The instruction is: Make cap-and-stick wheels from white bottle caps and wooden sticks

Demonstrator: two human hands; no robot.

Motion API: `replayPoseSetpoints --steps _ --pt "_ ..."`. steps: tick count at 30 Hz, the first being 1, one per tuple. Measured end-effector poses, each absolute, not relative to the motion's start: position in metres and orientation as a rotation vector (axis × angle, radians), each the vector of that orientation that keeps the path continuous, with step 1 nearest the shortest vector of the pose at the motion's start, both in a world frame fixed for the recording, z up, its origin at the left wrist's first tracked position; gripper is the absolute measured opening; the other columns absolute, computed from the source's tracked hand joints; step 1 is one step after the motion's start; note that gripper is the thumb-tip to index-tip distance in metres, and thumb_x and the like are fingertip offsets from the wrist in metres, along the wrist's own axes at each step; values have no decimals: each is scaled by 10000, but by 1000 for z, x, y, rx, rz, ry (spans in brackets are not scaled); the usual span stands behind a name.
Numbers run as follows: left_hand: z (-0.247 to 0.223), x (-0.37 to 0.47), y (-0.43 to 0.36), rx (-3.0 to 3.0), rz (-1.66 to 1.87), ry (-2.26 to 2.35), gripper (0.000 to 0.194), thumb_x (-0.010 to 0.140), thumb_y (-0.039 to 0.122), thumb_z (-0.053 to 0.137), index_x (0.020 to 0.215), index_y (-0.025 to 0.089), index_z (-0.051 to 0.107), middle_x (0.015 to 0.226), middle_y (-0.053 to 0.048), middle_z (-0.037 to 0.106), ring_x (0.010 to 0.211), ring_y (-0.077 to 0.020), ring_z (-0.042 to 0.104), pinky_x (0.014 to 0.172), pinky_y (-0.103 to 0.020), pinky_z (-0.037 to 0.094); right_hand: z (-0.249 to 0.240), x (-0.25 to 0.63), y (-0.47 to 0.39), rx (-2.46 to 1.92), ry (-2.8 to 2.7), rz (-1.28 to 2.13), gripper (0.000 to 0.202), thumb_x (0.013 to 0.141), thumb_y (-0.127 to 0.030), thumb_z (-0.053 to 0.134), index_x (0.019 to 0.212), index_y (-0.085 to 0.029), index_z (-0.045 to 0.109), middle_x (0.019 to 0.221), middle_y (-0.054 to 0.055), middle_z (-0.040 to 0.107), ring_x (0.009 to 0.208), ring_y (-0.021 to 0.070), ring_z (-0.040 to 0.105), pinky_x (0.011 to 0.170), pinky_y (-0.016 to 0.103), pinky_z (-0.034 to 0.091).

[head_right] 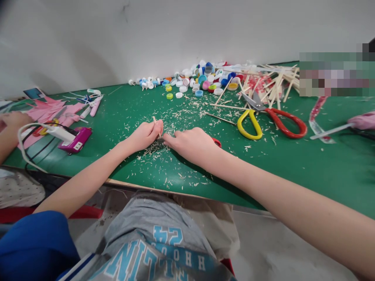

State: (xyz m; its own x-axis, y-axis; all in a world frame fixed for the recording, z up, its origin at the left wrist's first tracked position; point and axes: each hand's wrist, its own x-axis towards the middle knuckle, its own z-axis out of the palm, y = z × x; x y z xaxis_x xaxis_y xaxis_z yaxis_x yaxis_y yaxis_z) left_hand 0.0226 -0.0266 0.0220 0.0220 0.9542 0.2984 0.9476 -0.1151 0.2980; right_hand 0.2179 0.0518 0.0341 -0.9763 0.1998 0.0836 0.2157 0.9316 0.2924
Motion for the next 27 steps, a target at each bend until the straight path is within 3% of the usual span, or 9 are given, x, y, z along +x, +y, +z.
replayPoseSetpoints --steps 9,27 --pt "21 22 -26 2205 683 2078 575 1066 488 117 779 215 534 628 -11 564 565 -145 513 603 -298 408 34 221 51 -358 -2957 -543 378 1086 -332 305 1326 -221 575 839 44 663 659 155 569 514 322 136" --pt "22 23 -27 2198 654 2097 567 1065 470 115 790 209 537 649 -21 583 586 -143 531 623 -298 433 41 218 52 -350 -3002 -499 435 1095 -402 263 1303 -200 588 800 42 656 580 128 490 515 308 145"
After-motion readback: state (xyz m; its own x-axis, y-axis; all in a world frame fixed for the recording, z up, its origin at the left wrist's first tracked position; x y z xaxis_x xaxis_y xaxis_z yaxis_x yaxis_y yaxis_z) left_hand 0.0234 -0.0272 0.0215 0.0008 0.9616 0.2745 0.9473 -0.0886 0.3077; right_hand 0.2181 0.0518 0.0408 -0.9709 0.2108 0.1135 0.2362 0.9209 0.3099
